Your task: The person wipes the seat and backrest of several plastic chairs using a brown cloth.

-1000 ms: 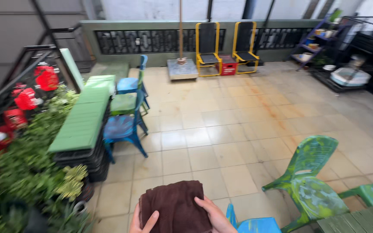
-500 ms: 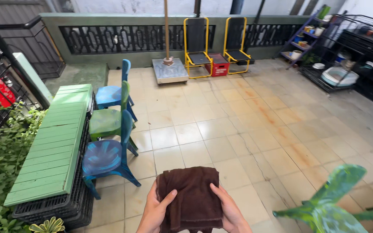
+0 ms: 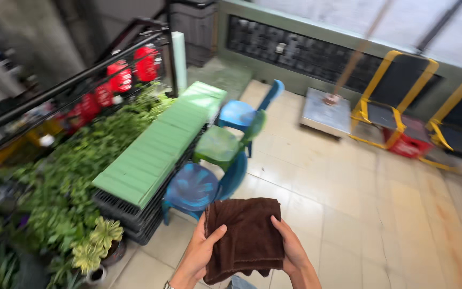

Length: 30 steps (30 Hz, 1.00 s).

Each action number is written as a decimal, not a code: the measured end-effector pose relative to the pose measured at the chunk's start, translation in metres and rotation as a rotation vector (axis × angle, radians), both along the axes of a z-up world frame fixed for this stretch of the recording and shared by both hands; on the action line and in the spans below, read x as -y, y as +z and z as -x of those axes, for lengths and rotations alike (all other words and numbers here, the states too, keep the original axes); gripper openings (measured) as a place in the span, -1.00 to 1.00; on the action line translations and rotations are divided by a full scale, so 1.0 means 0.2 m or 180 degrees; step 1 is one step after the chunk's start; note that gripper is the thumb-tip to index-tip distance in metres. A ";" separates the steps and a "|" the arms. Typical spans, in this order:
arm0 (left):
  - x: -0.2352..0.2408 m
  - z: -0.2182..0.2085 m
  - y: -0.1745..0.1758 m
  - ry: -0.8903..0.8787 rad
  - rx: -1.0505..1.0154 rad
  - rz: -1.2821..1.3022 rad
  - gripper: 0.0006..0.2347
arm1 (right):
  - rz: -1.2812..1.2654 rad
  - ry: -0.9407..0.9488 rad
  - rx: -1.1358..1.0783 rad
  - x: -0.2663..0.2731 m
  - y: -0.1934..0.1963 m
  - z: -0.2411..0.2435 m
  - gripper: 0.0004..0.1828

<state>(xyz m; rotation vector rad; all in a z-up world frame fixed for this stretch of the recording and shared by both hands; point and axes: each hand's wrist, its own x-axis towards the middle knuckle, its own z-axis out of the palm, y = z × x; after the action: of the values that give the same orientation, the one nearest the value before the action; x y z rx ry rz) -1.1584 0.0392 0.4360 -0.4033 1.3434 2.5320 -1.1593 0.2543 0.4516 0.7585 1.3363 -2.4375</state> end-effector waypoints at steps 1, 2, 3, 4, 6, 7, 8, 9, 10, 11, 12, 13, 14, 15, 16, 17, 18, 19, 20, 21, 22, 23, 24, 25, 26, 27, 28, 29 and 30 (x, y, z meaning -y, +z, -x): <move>0.03 0.04 0.10 0.0091 0.0229 -0.0015 -0.43 | -0.0065 0.0226 0.0070 0.03 0.04 0.13 -0.61; 0.06 0.10 0.11 0.0304 0.0217 -0.0042 -0.43 | -0.0087 0.0439 0.0057 0.06 0.05 0.27 -0.61; 0.09 0.15 0.13 0.0515 0.0240 -0.0060 -0.46 | 0.0014 0.0639 0.0015 0.11 0.05 0.40 -0.63; 0.12 0.17 0.14 0.0718 0.0313 -0.0069 -0.48 | 0.0129 0.0831 0.0030 0.16 0.03 0.48 -0.64; 0.21 0.21 0.14 0.1108 0.0430 -0.0123 -0.47 | 0.0071 0.1217 0.0112 0.31 0.06 0.65 -0.64; 0.26 0.23 0.14 0.1292 0.0507 -0.0164 -0.45 | 0.0018 0.1398 0.0146 0.40 0.07 0.73 -0.62; 0.32 0.24 0.13 0.1448 0.0518 -0.0173 -0.45 | 0.0019 0.1553 0.0161 0.49 0.08 0.78 -0.62; 0.37 0.25 0.11 0.1712 0.0527 -0.0239 -0.44 | -0.0137 0.1698 0.0272 0.57 0.08 0.83 -0.63; 0.43 0.28 0.09 0.1942 0.0514 -0.0301 -0.43 | -0.0293 0.1809 0.0357 0.66 0.08 0.89 -0.63; 0.48 0.31 0.11 0.2065 0.0503 -0.0304 -0.43 | -0.0293 0.1931 0.0346 0.73 0.07 0.95 -0.63; 0.54 0.32 0.14 0.2114 0.0571 -0.0336 -0.45 | -0.0175 0.2055 0.0313 0.80 0.05 1.00 -0.64; 0.60 0.34 0.16 0.2163 0.0638 -0.0369 -0.48 | -0.0056 0.2179 0.0282 0.88 0.03 1.04 -0.64; 0.67 0.38 0.11 0.2201 0.0633 -0.0359 -0.48 | -0.0043 0.2216 0.0278 0.95 0.01 1.09 -0.64; 0.74 0.43 0.06 0.2286 0.0486 -0.0414 -0.50 | -0.0045 0.2262 0.0246 1.03 -0.01 1.15 -0.63; 0.80 0.47 0.02 0.2324 0.0348 -0.0464 -0.52 | -0.0044 0.2261 0.0222 1.09 -0.03 1.19 -0.61; 0.87 0.52 0.04 0.2316 0.0353 -0.0448 -0.52 | -0.0029 0.2252 0.0226 1.17 -0.02 1.23 -0.61; 0.93 0.57 0.07 0.2325 0.0509 -0.0337 -0.50 | 0.0020 0.2286 0.0248 1.24 -0.01 1.27 -0.57; 1.00 0.63 0.10 0.2333 0.0664 -0.0224 -0.47 | 0.0070 0.2319 0.0268 1.31 0.02 1.32 -0.54; 1.08 0.69 0.13 0.2309 0.0614 -0.0203 -0.47 | 0.0089 0.2295 0.0218 1.38 0.03 1.38 -0.54; 1.15 0.76 0.16 0.2271 0.0644 -0.0345 -0.47 | 0.0109 0.2185 0.0214 1.45 0.05 1.43 -0.54; 1.21 0.78 0.17 0.2244 0.0730 -0.0493 -0.47 | 0.0123 0.2084 0.0265 1.51 0.03 1.45 -0.55; 1.29 0.83 0.11 0.2232 0.0736 -0.0477 -0.47 | 0.0137 0.2070 0.0270 1.57 0.01 1.50 -0.55; 1.35 0.89 0.06 0.2221 0.0587 -0.0447 -0.51 | 0.0133 0.2124 0.0204 1.62 0.00 1.54 -0.56; 1.41 0.94 0.01 0.2208 0.0438 -0.0418 -0.54 | 0.0129 0.2177 0.0138 1.67 -0.01 1.59 -0.56; 1.46 0.98 0.01 0.2216 0.0448 -0.0418 -0.54 | 0.0129 0.2185 0.0149 1.73 0.00 1.62 -0.56; 1.52 1.02 0.02 0.2228 0.0601 -0.0374 -0.50 | 0.0114 0.2165 0.0241 1.79 0.01 1.65 -0.59; 1.57 1.06 0.02 0.2248 0.0756 -0.0333 -0.46 | 0.0096 0.2154 0.0337 1.84 0.02 1.68 -0.61; 1.62 1.09 0.01 0.2265 0.0768 -0.0336 -0.46 | 0.0095 0.2171 0.0350 1.89 -0.01 1.73 -0.61; 1.67 1.12 0.00 0.2238 0.0835 -0.0355 -0.45 | 0.0063 0.2199 0.0372 1.93 -0.04 1.77 -0.64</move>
<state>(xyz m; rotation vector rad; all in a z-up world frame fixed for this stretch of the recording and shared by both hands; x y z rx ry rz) -1.3825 -0.2944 0.4353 -1.3291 1.0790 2.9100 -1.5131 -0.1315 0.4432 0.3395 1.2566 -1.8261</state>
